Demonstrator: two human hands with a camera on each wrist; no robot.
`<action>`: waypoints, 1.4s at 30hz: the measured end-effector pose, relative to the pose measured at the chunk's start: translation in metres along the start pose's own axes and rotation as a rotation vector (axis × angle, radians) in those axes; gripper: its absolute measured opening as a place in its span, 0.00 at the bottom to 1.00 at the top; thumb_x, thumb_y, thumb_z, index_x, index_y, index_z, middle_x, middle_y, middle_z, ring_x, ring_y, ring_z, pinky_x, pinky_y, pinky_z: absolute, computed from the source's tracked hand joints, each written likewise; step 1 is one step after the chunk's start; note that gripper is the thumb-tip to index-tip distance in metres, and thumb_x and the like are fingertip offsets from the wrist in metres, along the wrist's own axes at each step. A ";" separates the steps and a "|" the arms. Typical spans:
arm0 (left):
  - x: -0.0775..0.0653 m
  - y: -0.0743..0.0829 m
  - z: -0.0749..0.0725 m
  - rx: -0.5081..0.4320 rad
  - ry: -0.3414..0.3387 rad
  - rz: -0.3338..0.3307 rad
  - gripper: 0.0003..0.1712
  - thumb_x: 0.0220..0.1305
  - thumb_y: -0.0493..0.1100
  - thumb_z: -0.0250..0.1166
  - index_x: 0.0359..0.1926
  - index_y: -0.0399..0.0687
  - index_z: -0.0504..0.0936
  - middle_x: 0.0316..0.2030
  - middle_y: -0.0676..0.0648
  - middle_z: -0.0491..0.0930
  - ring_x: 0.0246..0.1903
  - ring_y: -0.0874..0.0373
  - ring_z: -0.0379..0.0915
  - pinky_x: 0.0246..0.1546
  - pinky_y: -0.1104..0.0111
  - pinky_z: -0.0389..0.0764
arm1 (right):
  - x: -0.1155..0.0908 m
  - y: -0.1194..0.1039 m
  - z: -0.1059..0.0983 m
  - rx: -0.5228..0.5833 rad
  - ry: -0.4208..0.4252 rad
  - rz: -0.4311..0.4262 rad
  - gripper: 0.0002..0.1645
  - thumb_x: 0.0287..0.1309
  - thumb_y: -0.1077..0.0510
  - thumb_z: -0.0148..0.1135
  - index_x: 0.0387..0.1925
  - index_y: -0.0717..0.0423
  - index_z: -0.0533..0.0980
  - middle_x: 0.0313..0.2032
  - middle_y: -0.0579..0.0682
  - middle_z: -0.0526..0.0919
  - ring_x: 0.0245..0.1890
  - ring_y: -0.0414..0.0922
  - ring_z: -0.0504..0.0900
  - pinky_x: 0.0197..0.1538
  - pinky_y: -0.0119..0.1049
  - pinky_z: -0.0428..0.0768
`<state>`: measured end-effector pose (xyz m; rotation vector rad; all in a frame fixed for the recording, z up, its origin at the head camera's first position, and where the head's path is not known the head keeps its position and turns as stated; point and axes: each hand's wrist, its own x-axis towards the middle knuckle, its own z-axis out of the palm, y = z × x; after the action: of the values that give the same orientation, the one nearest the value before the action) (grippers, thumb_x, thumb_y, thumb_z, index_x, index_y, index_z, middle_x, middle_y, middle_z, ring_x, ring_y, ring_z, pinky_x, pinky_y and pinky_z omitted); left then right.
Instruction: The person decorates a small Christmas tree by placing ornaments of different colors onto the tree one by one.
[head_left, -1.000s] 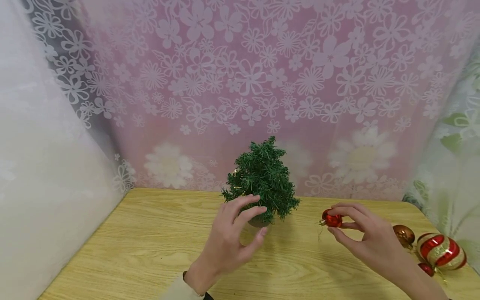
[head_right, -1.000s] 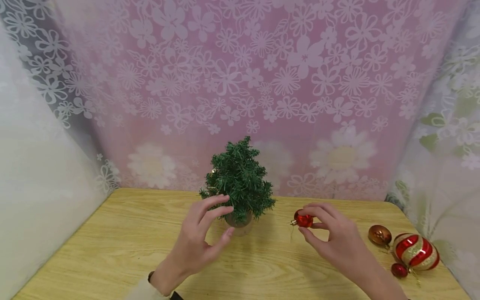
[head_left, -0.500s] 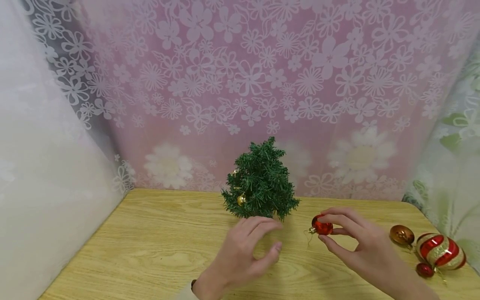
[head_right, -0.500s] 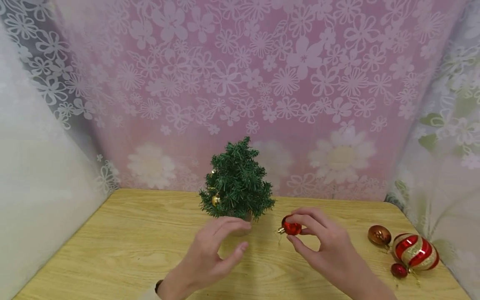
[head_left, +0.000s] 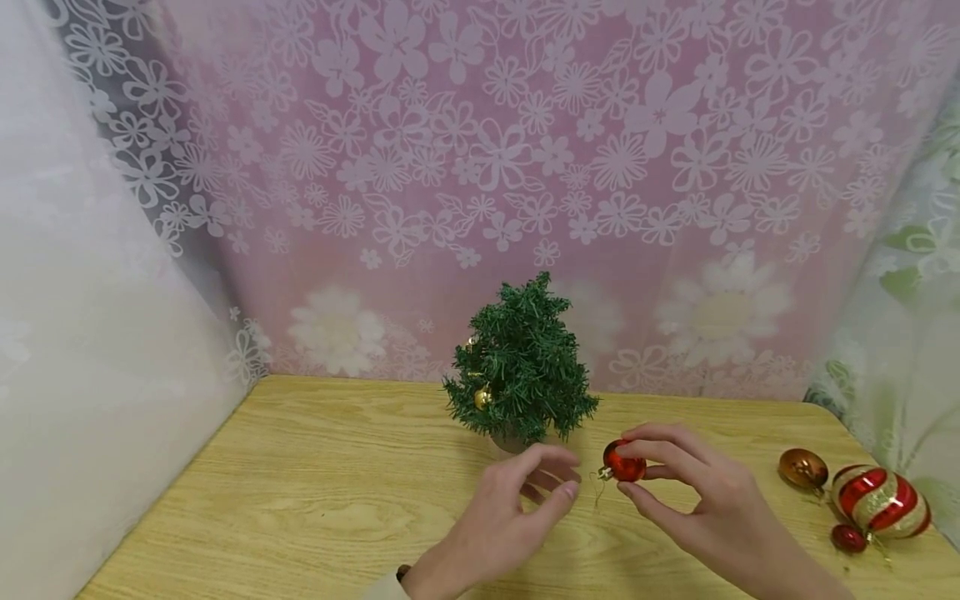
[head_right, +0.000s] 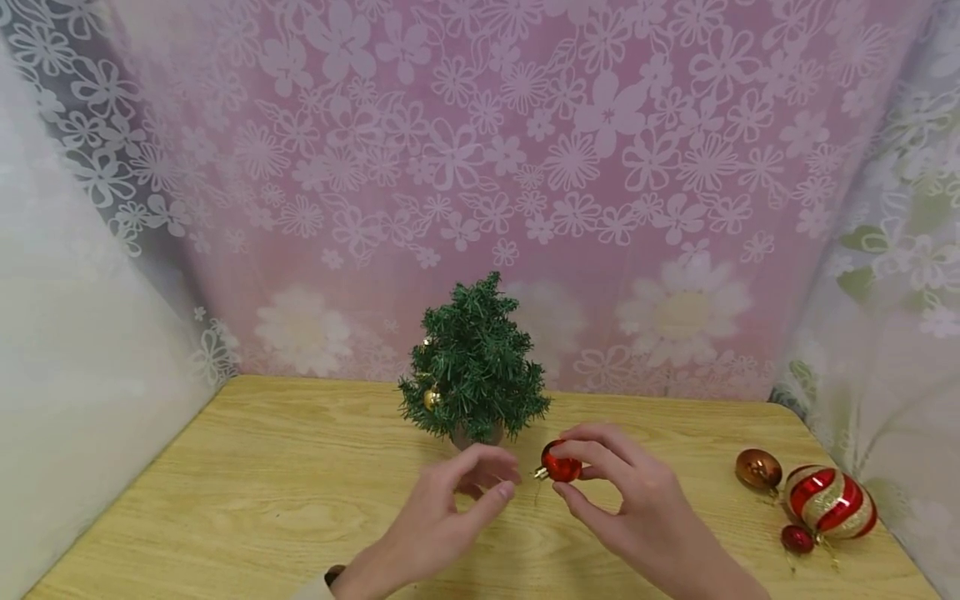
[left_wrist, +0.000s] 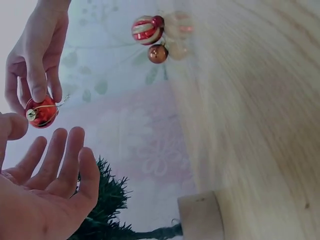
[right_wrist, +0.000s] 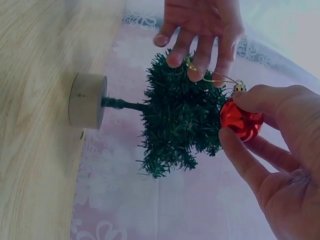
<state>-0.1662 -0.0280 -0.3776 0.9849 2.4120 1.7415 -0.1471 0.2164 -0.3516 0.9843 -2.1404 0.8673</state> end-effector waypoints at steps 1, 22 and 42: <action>0.000 0.000 0.000 -0.021 -0.010 -0.014 0.14 0.76 0.51 0.58 0.57 0.58 0.81 0.46 0.54 0.87 0.43 0.71 0.81 0.44 0.74 0.82 | 0.000 -0.001 0.001 0.014 0.006 -0.007 0.22 0.56 0.59 0.76 0.53 0.51 0.81 0.52 0.50 0.82 0.46 0.32 0.86 0.42 0.18 0.82; 0.000 -0.004 0.005 -0.192 0.070 -0.129 0.10 0.74 0.52 0.63 0.46 0.55 0.86 0.41 0.45 0.88 0.36 0.67 0.84 0.40 0.72 0.82 | -0.001 -0.003 0.008 -0.011 0.020 0.001 0.17 0.67 0.42 0.60 0.47 0.47 0.81 0.47 0.48 0.79 0.39 0.33 0.83 0.38 0.16 0.80; -0.003 -0.003 0.010 -0.185 0.088 -0.009 0.11 0.76 0.48 0.60 0.48 0.47 0.84 0.41 0.40 0.87 0.37 0.65 0.84 0.41 0.72 0.83 | -0.004 -0.006 0.018 0.101 -0.033 0.065 0.27 0.46 0.75 0.75 0.39 0.44 0.77 0.33 0.39 0.80 0.25 0.27 0.73 0.27 0.18 0.73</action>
<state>-0.1617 -0.0222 -0.3854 0.8929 2.2475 2.0012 -0.1444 0.2013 -0.3634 0.9898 -2.1854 1.0059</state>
